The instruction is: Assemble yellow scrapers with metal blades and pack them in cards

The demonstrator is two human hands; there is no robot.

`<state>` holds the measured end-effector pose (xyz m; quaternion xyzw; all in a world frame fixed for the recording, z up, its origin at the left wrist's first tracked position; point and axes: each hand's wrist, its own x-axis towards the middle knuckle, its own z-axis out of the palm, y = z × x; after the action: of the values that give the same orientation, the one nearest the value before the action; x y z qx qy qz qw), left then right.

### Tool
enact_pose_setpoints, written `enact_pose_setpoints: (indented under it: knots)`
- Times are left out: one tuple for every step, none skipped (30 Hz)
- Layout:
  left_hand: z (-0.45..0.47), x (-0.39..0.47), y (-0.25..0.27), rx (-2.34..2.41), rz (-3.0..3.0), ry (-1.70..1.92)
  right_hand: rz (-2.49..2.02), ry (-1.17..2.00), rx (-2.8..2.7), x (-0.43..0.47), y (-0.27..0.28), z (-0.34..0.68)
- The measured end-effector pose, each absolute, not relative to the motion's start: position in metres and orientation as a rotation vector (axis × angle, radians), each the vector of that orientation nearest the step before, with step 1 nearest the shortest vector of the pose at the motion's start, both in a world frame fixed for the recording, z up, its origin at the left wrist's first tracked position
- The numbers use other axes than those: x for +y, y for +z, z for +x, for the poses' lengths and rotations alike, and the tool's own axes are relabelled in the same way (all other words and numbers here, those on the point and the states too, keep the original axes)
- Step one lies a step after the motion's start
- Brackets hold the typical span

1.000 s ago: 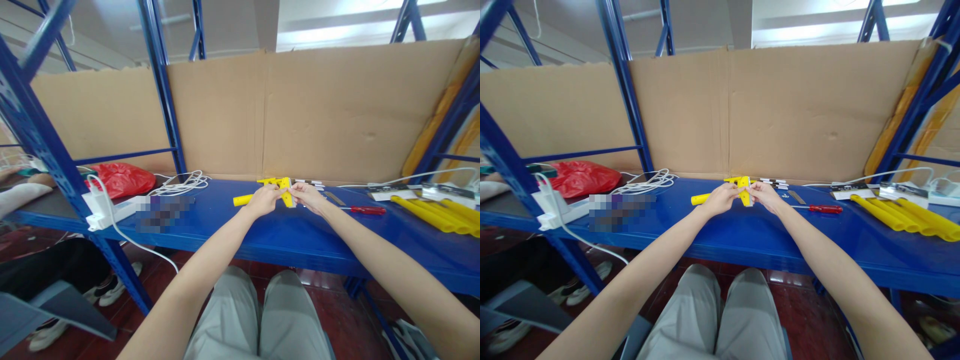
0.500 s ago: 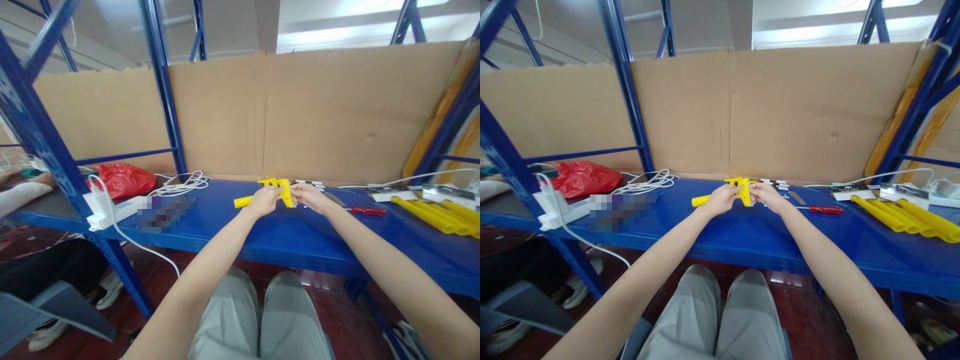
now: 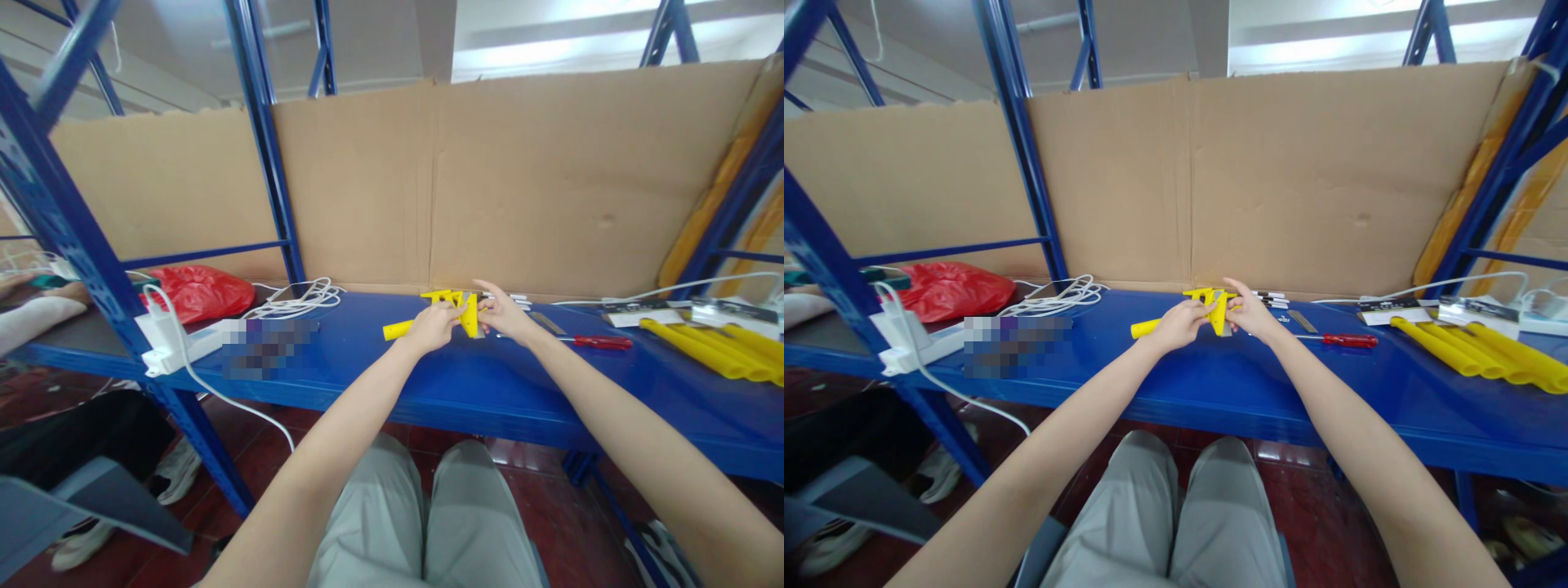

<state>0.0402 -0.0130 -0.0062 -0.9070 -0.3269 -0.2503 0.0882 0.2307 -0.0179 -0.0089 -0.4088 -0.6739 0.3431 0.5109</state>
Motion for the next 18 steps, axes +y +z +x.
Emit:
enact_pose_setpoints:
  knots:
    - [0.0400,-0.0131,-0.0060,-0.977,-2.698,-0.739,-0.973,0.800,-1.649,-0.0174,-0.0087,0.2297]
    - [0.0398,-0.0130,-0.0058,-0.978,-2.694,-0.735,-0.968,0.770,-1.673,-0.0170,-0.0085,0.2287]
    - [0.0395,-0.0128,-0.0057,-0.974,-2.689,-0.733,-0.967,0.738,-1.693,-0.0167,-0.0085,0.2277]
    - [0.0393,-0.0127,-0.0057,-0.967,-2.684,-0.733,-0.968,0.707,-1.706,-0.0163,-0.0086,0.2268]
    - [0.0391,-0.0125,-0.0057,-0.957,-2.682,-0.735,-0.968,0.683,-1.716,-0.0160,-0.0089,0.2262]
    - [0.0390,-0.0123,-0.0057,-0.945,-2.682,-0.738,-0.967,0.668,-1.722,-0.0156,-0.0092,0.2258]
    - [0.0388,-0.0122,-0.0057,-0.933,-2.683,-0.742,-0.964,0.661,-1.729,-0.0151,-0.0097,0.2258]
    - [0.0387,-0.0121,-0.0058,-0.924,-2.685,-0.746,-0.963,0.657,-1.732,-0.0146,-0.0100,0.2261]
    - [0.0386,-0.0120,-0.0059,-0.919,-2.686,-0.750,-0.964,0.655,-1.731,-0.0141,-0.0103,0.2266]
    - [0.0386,-0.0119,-0.0060,-0.915,-2.687,-0.751,-0.967,0.655,-1.728,-0.0134,-0.0104,0.2273]
    - [0.0386,-0.0117,-0.0062,-0.911,-2.687,-0.751,-0.968,0.656,-1.722,-0.0128,-0.0103,0.2280]
    - [0.0387,-0.0115,-0.0064,-0.907,-2.686,-0.750,-0.967,0.660,-1.720,-0.0122,-0.0101,0.2288]
    - [0.0388,-0.0111,-0.0067,-0.900,-2.683,-0.745,-0.962,0.670,-1.723,-0.0117,-0.0097,0.2296]
    - [0.0389,-0.0108,-0.0071,-0.892,-2.679,-0.738,-0.953,0.685,-1.730,-0.0114,-0.0092,0.2303]
    - [0.0391,-0.0104,-0.0074,-0.887,-2.674,-0.728,-0.942,0.705,-1.738,-0.0113,-0.0085,0.2310]
    - [0.0393,-0.0101,-0.0076,-0.885,-2.668,-0.717,-0.931,0.725,-1.741,-0.0115,-0.0078,0.2317]
    - [0.0395,-0.0099,-0.0078,-0.886,-2.659,-0.709,-0.921,0.742,-1.736,-0.0121,-0.0070,0.2325]
    - [0.0397,-0.0098,-0.0079,-0.889,-2.650,-0.705,-0.914,0.756,-1.721,-0.0130,-0.0062,0.2333]
